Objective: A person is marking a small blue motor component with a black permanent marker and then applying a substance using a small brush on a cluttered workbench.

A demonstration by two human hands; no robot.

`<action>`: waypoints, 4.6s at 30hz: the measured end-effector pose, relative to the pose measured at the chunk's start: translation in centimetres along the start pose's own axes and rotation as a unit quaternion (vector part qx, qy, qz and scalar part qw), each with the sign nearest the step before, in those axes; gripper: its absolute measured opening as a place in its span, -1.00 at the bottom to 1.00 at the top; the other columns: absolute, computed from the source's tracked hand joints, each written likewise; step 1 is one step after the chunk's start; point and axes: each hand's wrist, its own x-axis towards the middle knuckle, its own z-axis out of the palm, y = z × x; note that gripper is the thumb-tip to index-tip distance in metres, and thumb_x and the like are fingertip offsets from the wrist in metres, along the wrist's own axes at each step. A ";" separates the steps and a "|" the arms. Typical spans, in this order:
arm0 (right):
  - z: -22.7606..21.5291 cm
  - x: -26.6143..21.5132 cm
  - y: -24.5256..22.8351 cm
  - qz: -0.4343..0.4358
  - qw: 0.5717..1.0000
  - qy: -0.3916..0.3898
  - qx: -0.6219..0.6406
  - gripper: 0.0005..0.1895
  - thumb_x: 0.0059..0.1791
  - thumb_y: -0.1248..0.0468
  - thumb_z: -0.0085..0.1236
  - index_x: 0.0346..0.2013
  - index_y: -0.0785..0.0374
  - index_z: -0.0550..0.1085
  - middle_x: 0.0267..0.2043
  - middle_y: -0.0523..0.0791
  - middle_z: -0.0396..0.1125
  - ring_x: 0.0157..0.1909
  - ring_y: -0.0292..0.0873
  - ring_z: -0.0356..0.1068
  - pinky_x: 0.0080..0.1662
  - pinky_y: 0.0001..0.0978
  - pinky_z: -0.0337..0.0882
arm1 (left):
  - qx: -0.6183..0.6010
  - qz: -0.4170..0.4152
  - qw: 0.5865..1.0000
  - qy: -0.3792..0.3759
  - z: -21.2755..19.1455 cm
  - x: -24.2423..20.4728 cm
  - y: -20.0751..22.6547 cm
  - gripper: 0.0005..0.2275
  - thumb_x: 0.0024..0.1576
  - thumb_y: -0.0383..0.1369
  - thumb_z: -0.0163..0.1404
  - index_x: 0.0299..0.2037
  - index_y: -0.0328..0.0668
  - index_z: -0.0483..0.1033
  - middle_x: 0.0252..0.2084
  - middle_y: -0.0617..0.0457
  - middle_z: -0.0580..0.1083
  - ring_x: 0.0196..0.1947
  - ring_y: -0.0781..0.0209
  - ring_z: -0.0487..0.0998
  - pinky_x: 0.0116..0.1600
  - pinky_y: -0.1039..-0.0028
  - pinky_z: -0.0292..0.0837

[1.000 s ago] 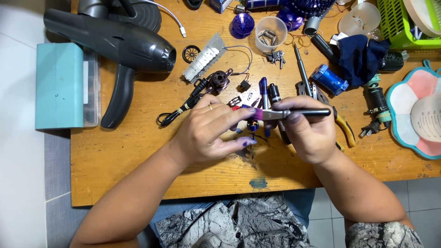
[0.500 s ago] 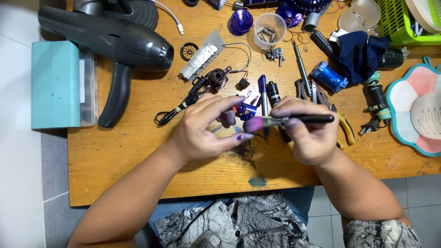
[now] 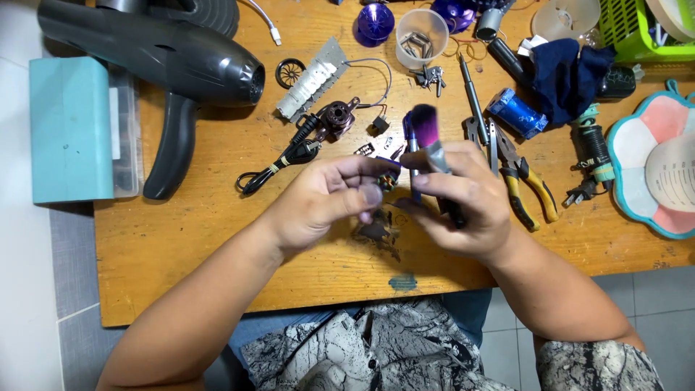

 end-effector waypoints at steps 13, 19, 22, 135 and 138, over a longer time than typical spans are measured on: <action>0.4 1.1 -1.6 0.032 0.999 0.003 0.031 -0.60 0.00 0.54 0.56 0.07 0.33 0.59 -0.04 0.15 0.65 -0.10 0.25 0.61 0.01 0.07 0.62 | 0.004 -0.027 1.000 -0.007 0.1 0.1 0.1 -0.60 0.30 -0.32 0.30 0.24 -0.47 0.60 -0.19 -0.08 0.63 -0.26 0.28 0.70 -0.13 0.42 0.80; 0.7 1.3 -1.7 0.031 0.998 0.013 0.050 -0.57 0.01 0.53 0.56 0.08 0.32 0.52 -0.04 0.13 0.65 -0.09 0.21 0.61 0.00 0.05 0.62 | 0.011 -0.029 1.000 0.003 0.2 0.1 0.2 -0.62 0.35 -0.22 0.19 0.22 -0.42 0.60 -0.16 -0.11 0.63 -0.22 0.24 0.73 -0.10 0.38 0.83; 0.9 0.6 -1.4 0.043 0.996 0.021 0.080 -0.55 0.00 0.52 0.57 0.09 0.30 0.53 -0.02 0.12 0.66 -0.02 0.18 0.62 0.07 0.03 0.62 | -0.029 -0.037 0.999 -0.020 0.8 -0.2 0.4 -0.64 0.43 -0.24 0.13 0.27 -0.41 0.62 -0.08 -0.10 0.67 -0.14 0.22 0.77 -0.02 0.36 0.84; -2.3 -0.5 5.9 0.371 0.900 0.025 0.227 -0.71 0.42 0.25 -0.12 0.42 0.31 0.30 0.12 0.04 0.38 0.22 0.01 0.46 0.23 -0.13 0.66 | 0.116 0.116 0.983 0.082 -0.7 0.6 1.9 -0.70 0.44 -0.50 0.11 0.36 -0.33 0.54 0.07 -0.17 0.64 -0.05 0.14 0.79 0.13 0.44 0.85; -1.8 0.6 5.2 0.392 0.897 0.044 0.200 -0.73 0.43 0.18 -0.10 0.32 0.32 0.29 -0.08 0.00 0.26 -0.07 -0.10 0.35 -0.17 -0.37 0.46 | 0.115 0.111 0.984 0.083 -0.7 0.6 1.7 -0.69 0.43 -0.51 0.11 0.36 -0.36 0.54 0.06 -0.19 0.64 -0.04 0.12 0.79 0.13 0.44 0.85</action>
